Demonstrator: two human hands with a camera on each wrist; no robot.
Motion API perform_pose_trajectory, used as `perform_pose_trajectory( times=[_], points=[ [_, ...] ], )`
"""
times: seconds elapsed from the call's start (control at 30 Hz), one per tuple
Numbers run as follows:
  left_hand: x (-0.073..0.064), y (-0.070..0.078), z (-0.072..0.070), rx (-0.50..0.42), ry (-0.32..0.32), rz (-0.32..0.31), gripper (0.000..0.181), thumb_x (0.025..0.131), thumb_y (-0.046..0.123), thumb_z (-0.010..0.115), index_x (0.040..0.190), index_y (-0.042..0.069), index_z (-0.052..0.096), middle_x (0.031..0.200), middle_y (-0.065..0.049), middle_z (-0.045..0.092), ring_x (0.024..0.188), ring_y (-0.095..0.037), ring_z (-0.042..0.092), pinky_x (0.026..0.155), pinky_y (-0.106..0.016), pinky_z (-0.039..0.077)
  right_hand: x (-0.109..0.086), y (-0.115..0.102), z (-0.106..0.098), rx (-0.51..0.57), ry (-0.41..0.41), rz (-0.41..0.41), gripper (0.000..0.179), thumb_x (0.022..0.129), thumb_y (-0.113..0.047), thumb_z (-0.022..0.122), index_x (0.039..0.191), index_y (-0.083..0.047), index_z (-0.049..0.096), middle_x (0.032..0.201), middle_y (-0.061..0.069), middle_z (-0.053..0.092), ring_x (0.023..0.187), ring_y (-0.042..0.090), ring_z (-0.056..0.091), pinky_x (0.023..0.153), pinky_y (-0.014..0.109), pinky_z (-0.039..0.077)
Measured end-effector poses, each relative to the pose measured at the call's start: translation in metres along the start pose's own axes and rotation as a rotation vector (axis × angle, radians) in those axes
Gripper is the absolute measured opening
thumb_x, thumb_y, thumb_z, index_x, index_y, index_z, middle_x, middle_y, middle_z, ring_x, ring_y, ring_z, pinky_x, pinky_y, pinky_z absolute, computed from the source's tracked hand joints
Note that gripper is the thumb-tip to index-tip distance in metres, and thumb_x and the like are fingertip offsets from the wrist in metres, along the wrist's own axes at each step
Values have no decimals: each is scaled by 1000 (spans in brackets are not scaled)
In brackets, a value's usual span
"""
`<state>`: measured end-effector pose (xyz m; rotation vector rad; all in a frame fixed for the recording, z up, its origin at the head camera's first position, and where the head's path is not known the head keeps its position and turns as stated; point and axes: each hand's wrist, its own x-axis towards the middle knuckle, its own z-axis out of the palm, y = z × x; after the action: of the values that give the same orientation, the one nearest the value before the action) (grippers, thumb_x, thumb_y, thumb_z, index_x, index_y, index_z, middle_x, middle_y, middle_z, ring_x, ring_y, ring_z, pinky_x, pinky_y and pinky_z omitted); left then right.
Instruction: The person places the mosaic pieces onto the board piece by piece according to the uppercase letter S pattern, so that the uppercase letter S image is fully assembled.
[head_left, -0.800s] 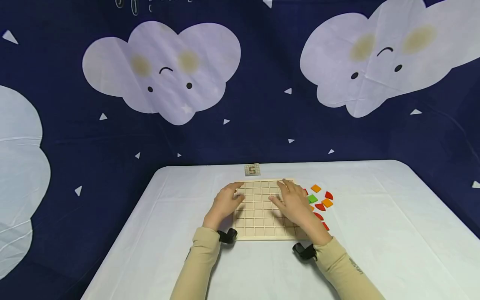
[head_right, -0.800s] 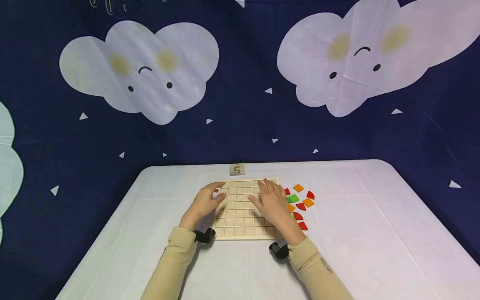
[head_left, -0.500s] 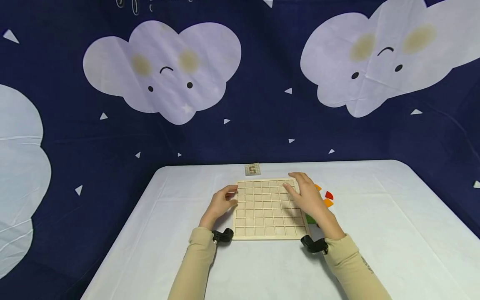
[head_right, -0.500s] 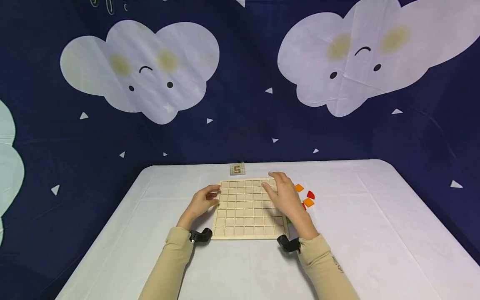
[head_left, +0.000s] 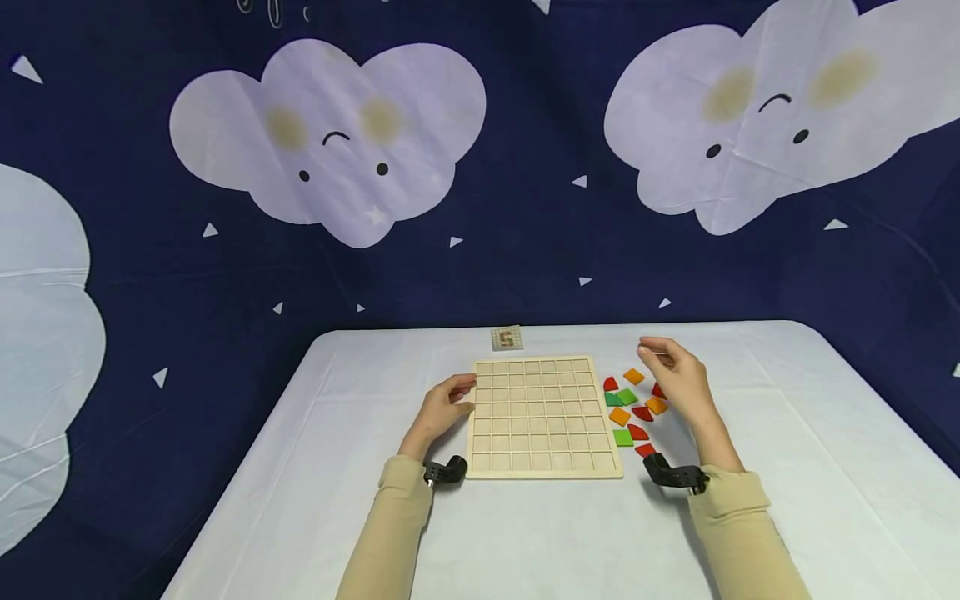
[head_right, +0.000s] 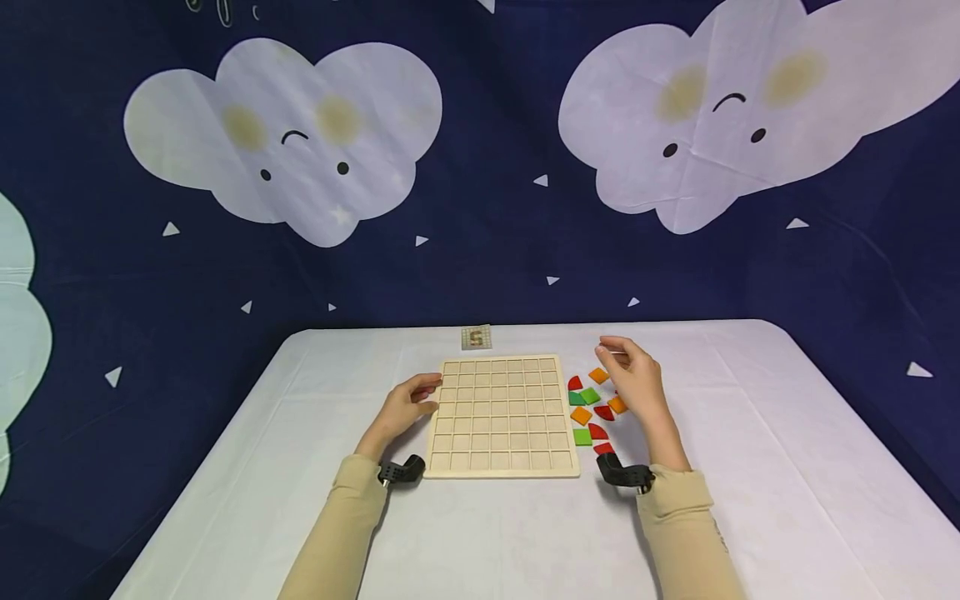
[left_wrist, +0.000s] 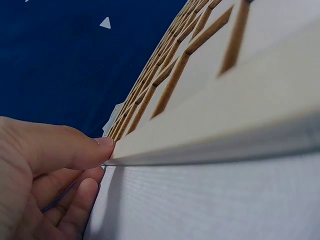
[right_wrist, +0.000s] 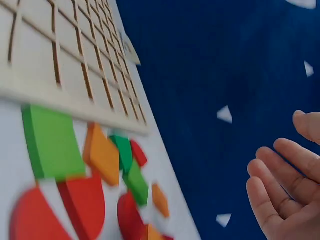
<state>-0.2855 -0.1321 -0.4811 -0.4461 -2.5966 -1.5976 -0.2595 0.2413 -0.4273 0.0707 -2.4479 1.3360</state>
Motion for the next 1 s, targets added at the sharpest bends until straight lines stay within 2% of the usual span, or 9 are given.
perform_pose_trajectory(
  times=[0.1,0.2,0.3,0.4,0.5,0.6,0.67,0.83,1.0],
  points=[
    [0,0,0,3,-4,-14,47,78,-10,65,124,-3,57,119,-16,61,110,-29,55,96,-37,45,-1,14,-9,8,4,69,49,94,-39,56,126,-3,58,116,17,62,96,19,58,76,22,46],
    [0,0,0,5,-12,-27,48,79,-9,65,125,-2,57,121,-15,61,110,-29,55,97,-36,45,-3,28,-17,10,-23,103,51,93,-40,57,127,-2,57,118,18,61,93,6,56,77,17,44],
    [-1,-1,-2,-1,-20,1,47,79,-7,65,125,-1,58,120,-13,61,109,-27,55,96,-35,45,-5,41,-20,23,-38,130,48,93,-35,60,127,-1,57,120,19,60,89,-6,52,78,14,42],
    [-2,-3,-3,-5,-17,55,45,79,-6,65,124,-2,59,118,-12,62,106,-24,56,93,-31,47,-9,51,-22,35,-48,135,43,93,-26,61,128,-1,57,120,19,60,87,-9,52,76,13,43],
    [-2,-2,-3,0,-17,43,45,79,-6,65,124,-2,59,118,-13,62,107,-25,56,94,-32,47,-11,63,-21,19,-56,118,40,93,-21,61,126,0,58,117,19,62,85,-10,52,74,11,44],
    [-1,-1,-2,5,-15,-8,47,79,-8,65,125,-2,58,120,-14,61,110,-27,55,96,-35,45,-11,72,-19,-23,-61,76,37,91,-15,63,124,1,60,113,19,64,83,-8,54,72,10,45],
    [0,-1,-1,14,-12,-23,47,79,-8,65,125,-2,58,121,-15,61,110,-28,55,96,-35,45,-11,76,-18,-68,-72,58,35,89,-11,64,122,1,61,111,18,65,85,-2,56,74,13,44],
    [0,-1,0,18,-10,-39,47,79,-8,66,125,-1,58,121,-13,61,109,-26,55,96,-34,46,-11,80,-14,-169,-97,35,35,86,-2,62,121,1,61,107,19,65,90,23,59,76,29,46],
    [0,-1,-1,16,-10,-40,47,79,-8,66,125,-2,58,120,-13,61,109,-26,55,96,-34,45,-11,80,-11,-213,-79,-8,34,84,-1,63,118,1,63,102,20,66,88,30,61,75,34,48]
  ],
)
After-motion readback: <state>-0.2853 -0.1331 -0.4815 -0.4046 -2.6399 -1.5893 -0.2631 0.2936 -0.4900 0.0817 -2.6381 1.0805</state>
